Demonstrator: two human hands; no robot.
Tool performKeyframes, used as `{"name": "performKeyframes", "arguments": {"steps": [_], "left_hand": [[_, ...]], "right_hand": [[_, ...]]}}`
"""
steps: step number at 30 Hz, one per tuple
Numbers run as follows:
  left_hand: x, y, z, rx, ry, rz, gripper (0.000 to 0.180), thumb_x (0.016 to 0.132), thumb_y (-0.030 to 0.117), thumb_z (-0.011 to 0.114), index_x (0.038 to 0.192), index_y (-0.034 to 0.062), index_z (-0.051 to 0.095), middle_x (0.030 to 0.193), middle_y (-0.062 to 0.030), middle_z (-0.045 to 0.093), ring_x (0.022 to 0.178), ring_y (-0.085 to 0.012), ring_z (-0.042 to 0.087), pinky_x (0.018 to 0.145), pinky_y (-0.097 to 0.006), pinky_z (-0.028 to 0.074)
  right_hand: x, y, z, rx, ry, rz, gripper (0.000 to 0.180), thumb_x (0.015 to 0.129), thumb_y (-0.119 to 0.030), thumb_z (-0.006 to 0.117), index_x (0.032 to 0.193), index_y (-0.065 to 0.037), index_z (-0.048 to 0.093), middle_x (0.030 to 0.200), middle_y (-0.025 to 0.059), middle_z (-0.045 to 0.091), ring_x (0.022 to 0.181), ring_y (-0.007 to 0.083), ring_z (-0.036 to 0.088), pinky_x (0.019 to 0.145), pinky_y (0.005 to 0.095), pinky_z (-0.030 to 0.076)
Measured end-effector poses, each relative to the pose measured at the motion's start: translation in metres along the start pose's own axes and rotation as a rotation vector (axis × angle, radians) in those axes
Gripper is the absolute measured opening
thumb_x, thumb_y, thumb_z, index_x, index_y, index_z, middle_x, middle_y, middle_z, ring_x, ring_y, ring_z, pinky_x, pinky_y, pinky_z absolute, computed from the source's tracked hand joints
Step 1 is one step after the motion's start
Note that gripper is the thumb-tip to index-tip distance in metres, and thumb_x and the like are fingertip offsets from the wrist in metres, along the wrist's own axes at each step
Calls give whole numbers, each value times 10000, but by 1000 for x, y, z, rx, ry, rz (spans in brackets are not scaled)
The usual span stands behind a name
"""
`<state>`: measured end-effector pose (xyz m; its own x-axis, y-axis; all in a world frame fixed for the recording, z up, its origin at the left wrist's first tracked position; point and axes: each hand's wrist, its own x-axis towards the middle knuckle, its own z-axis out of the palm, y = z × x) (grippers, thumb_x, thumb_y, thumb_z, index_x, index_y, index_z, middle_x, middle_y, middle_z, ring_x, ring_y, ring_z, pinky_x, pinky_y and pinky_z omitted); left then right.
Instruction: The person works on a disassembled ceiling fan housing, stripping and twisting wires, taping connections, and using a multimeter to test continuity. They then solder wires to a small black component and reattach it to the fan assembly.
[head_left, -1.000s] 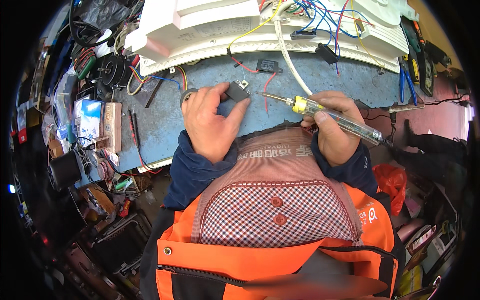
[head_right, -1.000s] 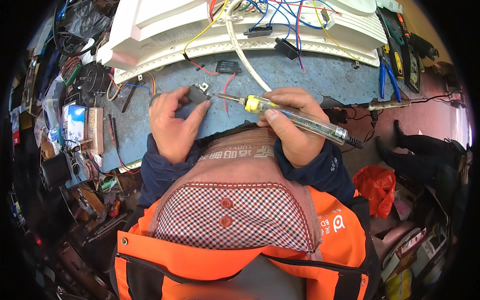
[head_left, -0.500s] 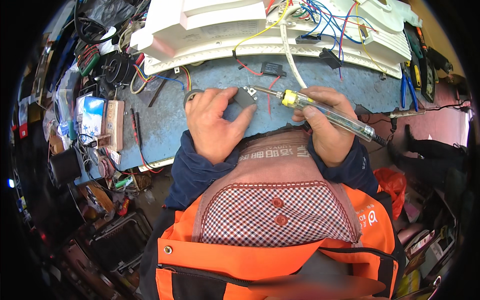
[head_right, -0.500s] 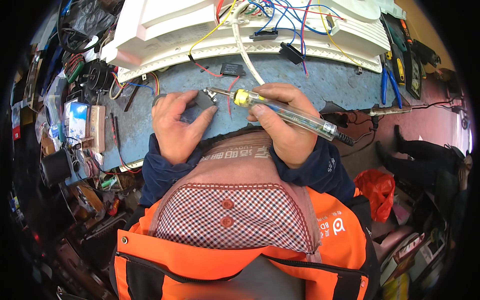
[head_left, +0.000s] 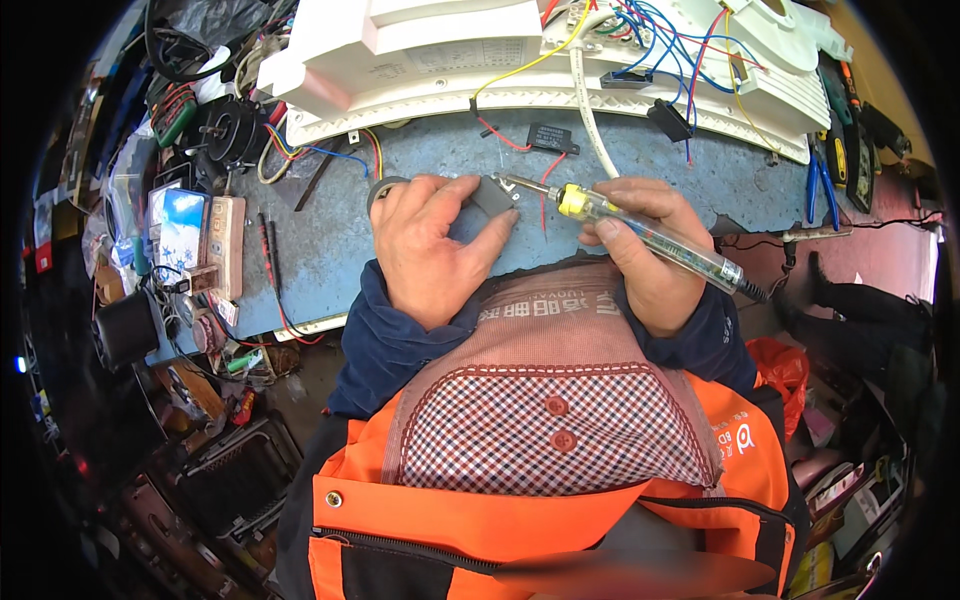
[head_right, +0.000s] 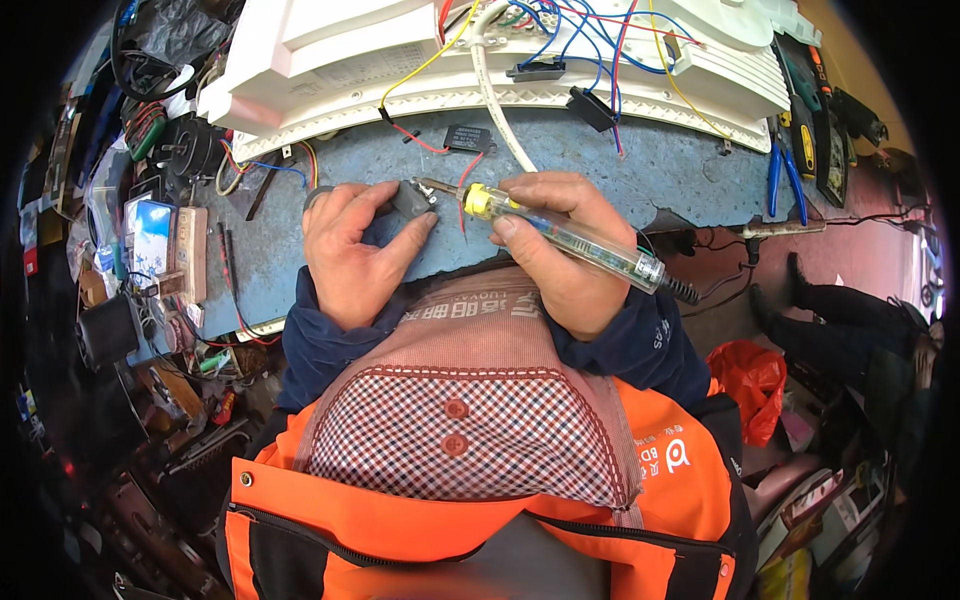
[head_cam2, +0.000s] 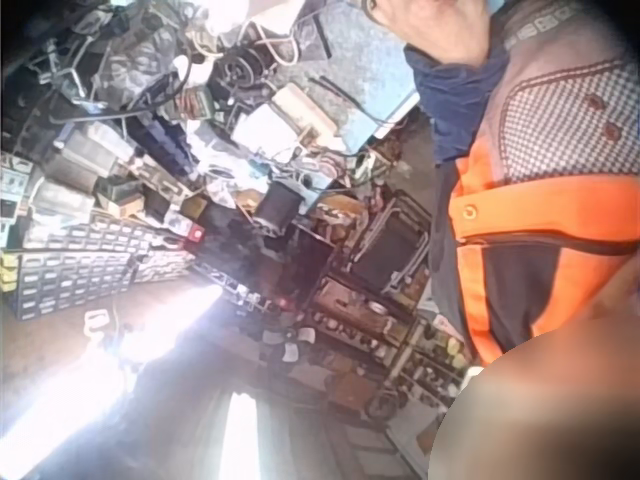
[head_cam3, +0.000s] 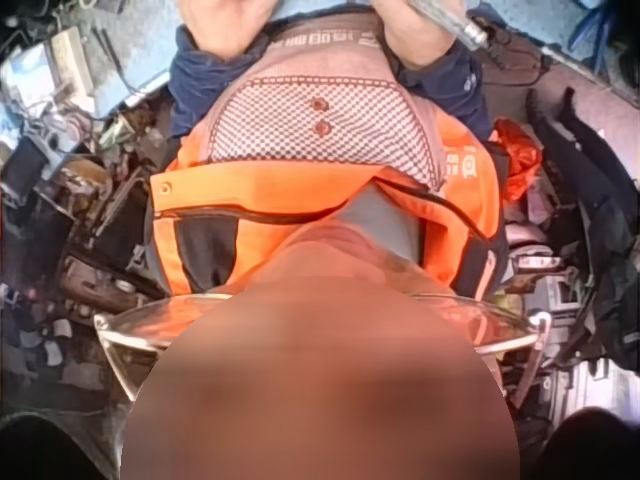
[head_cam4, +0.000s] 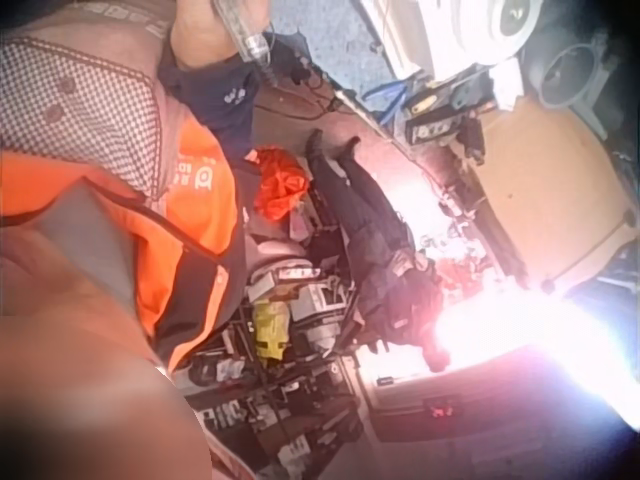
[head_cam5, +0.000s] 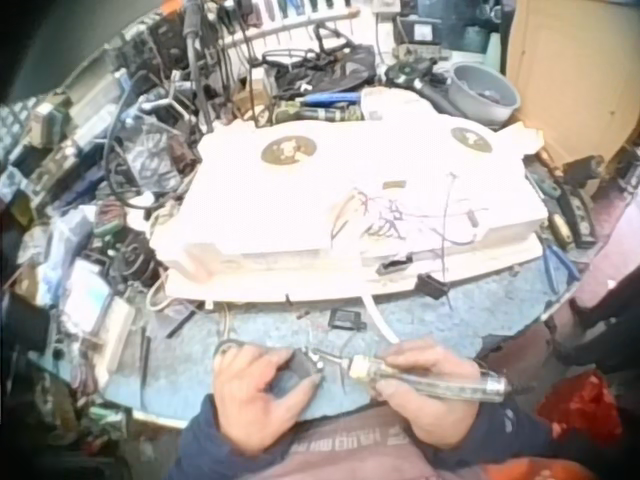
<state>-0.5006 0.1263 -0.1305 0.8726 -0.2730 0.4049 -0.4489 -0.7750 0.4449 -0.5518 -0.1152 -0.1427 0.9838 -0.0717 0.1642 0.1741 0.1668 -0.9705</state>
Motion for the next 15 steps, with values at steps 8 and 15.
{"name": "performKeyframes", "arguments": {"steps": [8,15], "left_hand": [[0,0,0,10,-8,-10,399,735,297,947,1036,68,820,948,-65,725,914,-290,676,898,-434,474],[0,1,1,21,-9,-28,395,729,300,947,1025,71,821,939,-65,724,911,-292,677,887,-433,477]], "right_hand": [[0,-1,1,2,13,15,232,980,46,754,1198,48,675,1256,196,719,1009,218,763,891,335,620],[3,3,-1,-108,18,-29,248,944,23,792,1173,45,701,1231,194,744,1089,234,737,933,359,597]]}}
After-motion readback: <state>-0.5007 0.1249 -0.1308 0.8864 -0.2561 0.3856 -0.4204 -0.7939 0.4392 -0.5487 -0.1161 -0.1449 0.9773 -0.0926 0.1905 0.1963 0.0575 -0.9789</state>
